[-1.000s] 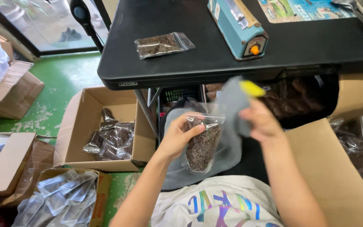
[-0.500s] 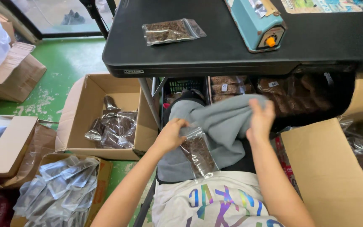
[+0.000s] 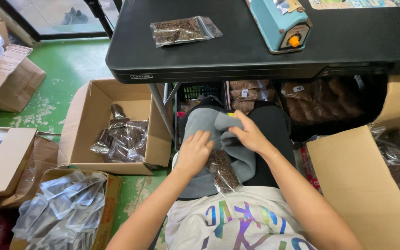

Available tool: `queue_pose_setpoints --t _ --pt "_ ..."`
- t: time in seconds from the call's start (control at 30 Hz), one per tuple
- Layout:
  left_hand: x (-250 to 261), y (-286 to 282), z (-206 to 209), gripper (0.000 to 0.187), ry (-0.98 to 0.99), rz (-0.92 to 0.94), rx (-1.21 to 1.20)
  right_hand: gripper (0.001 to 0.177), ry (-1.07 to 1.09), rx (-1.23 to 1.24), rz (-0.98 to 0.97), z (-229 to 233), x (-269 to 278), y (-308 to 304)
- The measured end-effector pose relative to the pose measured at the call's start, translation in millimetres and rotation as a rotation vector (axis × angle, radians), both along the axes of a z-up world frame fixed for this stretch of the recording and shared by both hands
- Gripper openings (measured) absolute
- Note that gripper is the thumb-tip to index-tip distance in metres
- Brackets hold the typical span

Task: Sealing small plastic bags filled with granular material using a manual heat sealer

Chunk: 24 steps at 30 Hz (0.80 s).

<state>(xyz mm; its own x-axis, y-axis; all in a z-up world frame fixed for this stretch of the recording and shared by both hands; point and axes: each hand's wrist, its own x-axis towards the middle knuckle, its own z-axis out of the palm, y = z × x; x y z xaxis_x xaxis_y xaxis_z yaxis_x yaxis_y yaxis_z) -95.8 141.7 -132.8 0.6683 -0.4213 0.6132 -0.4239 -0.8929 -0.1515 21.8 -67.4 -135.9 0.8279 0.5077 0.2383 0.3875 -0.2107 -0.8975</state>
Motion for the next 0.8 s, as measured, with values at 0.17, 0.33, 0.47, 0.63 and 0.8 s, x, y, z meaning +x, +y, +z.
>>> queue_pose_setpoints --t 0.17,0.33,0.47,0.63,0.8 --pt "-1.9 2.1 -22.3 0.011 0.002 -0.008 -0.064 0.037 0.007 -0.318 0.276 19.9 -17.0 7.1" --pt "-2.2 1.3 -17.4 0.01 0.172 0.164 -0.169 0.049 -0.471 -0.641 0.384 48.1 -24.2 21.8" --pt "7.0 9.2 -9.5 0.006 0.341 0.131 -0.329 0.031 -0.481 -0.723 0.334 54.2 -17.2 32.0" --pt "11.5 24.8 15.3 0.01 0.535 -0.065 -0.609 0.047 -0.104 -0.503 0.302 58.6 -21.1 33.3" --pt "14.3 27.9 9.0 0.012 0.558 -0.135 -0.545 0.044 -0.376 -0.758 0.321 54.7 -13.9 30.9"
